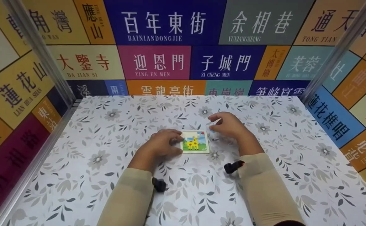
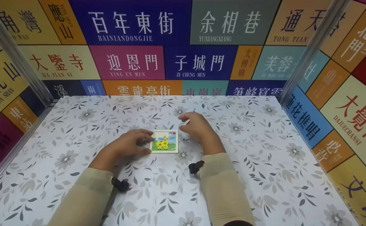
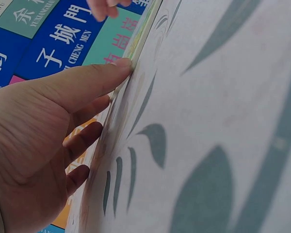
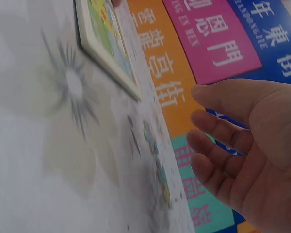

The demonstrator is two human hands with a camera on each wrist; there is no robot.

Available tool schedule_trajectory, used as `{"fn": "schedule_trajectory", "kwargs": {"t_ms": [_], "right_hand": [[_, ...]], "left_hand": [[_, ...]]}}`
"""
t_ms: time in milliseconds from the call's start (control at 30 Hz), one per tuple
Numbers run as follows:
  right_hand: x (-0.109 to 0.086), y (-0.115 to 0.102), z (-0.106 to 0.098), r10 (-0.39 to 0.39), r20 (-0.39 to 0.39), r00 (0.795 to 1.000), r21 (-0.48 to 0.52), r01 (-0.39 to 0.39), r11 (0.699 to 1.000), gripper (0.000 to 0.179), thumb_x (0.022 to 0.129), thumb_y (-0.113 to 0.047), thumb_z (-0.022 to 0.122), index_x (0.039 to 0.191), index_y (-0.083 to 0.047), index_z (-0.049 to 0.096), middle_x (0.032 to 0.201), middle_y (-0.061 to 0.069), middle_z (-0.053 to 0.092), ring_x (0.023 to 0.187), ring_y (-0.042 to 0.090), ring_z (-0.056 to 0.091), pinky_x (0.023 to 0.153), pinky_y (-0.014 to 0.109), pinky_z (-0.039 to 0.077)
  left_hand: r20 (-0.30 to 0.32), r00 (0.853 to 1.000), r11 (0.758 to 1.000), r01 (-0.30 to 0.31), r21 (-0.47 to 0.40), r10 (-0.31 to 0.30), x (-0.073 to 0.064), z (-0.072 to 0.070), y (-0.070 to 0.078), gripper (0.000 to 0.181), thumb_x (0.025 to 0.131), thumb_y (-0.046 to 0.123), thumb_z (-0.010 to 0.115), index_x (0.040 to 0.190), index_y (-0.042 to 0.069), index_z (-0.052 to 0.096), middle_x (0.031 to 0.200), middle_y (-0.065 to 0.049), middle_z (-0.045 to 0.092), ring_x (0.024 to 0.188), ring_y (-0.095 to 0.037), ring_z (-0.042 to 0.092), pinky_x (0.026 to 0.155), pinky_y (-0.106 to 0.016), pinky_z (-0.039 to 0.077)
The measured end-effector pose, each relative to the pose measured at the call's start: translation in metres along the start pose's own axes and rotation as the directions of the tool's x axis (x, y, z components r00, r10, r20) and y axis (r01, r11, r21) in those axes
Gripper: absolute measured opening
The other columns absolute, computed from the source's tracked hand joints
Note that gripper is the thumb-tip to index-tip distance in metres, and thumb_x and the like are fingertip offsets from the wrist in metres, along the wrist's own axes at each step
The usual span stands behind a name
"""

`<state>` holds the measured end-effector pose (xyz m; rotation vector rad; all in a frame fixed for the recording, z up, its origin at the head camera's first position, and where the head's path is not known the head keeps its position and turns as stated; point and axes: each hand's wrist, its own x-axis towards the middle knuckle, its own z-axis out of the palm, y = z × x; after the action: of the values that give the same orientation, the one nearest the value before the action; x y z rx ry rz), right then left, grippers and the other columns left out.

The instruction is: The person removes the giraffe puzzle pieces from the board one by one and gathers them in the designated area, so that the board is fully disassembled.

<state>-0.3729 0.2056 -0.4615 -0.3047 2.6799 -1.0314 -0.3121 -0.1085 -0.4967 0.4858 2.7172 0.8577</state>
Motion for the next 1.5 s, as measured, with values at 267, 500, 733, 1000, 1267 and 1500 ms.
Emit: {"fn": "schedule_trajectory", "kwargs": {"t_ms": [267, 500, 733, 1000, 1267, 1500], "right_hand": [[0.002, -0.022, 0.016, -0.038, 0.025, 0.999, 0.028, 0.037, 0.999, 0.046, 0.099, -0.031, 0.077, 0.142, -0.017, 0.068, 0.146, 0.007, 0.066, 0.128, 0.029, 0.065, 0.099, 0.048, 0.06], [0.005, -0.02, 0.025, -0.001, 0.064, 0.998, 0.007, 0.001, 1.0, 0.044, 0.097, -0.033, 0.079, 0.138, -0.02, 0.07, 0.142, 0.005, 0.068, 0.118, 0.026, 0.068, 0.092, 0.043, 0.061], [0.008, -0.017, 0.03, 0.009, 0.105, 0.994, -0.028, -0.006, 1.0, 0.04, 0.094, -0.03, 0.083, 0.132, -0.023, 0.075, 0.133, 0.004, 0.071, 0.12, 0.026, 0.069, 0.101, 0.046, 0.059], [0.008, -0.02, 0.035, 0.042, 0.142, 0.989, -0.059, -0.034, 0.998, 0.029, 0.089, -0.022, 0.087, 0.117, -0.023, 0.078, 0.124, 0.005, 0.069, 0.111, 0.026, 0.064, 0.094, 0.041, 0.055], [0.007, -0.017, 0.041, -0.026, 0.148, 0.989, -0.111, 0.043, 0.993, 0.024, 0.089, -0.017, 0.086, 0.113, -0.021, 0.08, 0.127, 0.001, 0.067, 0.115, 0.026, 0.062, 0.103, 0.045, 0.054], [0.005, -0.016, 0.042, -0.058, 0.172, 0.983, -0.137, 0.082, 0.987, 0.022, 0.093, -0.02, 0.083, 0.115, -0.02, 0.081, 0.136, -0.001, 0.06, 0.117, 0.025, 0.061, 0.105, 0.045, 0.053]], "left_hand": [[-0.023, 1.0, 1.0, 0.001, 0.008, -0.001, 0.001, 0.001, -0.002, 0.042, 0.087, 0.039, 0.086, 0.128, 0.035, 0.076, 0.159, 0.021, 0.054, 0.159, -0.019, 0.037, 0.133, -0.057, 0.021], [-0.01, 1.0, 1.0, 0.022, 0.002, -0.022, 0.003, 0.001, -0.001, 0.042, 0.087, 0.04, 0.086, 0.127, 0.037, 0.076, 0.159, 0.023, 0.053, 0.159, -0.019, 0.037, 0.134, -0.056, 0.022], [0.003, 0.998, 0.998, 0.058, -0.009, -0.058, 0.003, 0.001, 0.001, 0.04, 0.087, 0.041, 0.086, 0.126, 0.04, 0.076, 0.158, 0.026, 0.052, 0.159, -0.018, 0.035, 0.134, -0.057, 0.022], [0.007, 0.999, 0.999, 0.045, 0.0, -0.045, 0.003, 0.0, 0.002, 0.041, 0.088, 0.04, 0.086, 0.128, 0.038, 0.076, 0.16, 0.023, 0.052, 0.16, -0.019, 0.035, 0.134, -0.057, 0.019], [-0.004, 1.0, 1.0, 0.017, 0.001, -0.017, 0.003, 0.0, 0.001, 0.041, 0.088, 0.04, 0.085, 0.129, 0.035, 0.076, 0.159, 0.02, 0.054, 0.159, -0.019, 0.037, 0.134, -0.06, 0.019], [0.001, 1.0, 1.0, 0.022, 0.005, -0.022, 0.004, 0.001, 0.0, 0.042, 0.089, 0.041, 0.085, 0.129, 0.035, 0.076, 0.16, 0.02, 0.053, 0.16, -0.018, 0.036, 0.135, -0.059, 0.017]]}}
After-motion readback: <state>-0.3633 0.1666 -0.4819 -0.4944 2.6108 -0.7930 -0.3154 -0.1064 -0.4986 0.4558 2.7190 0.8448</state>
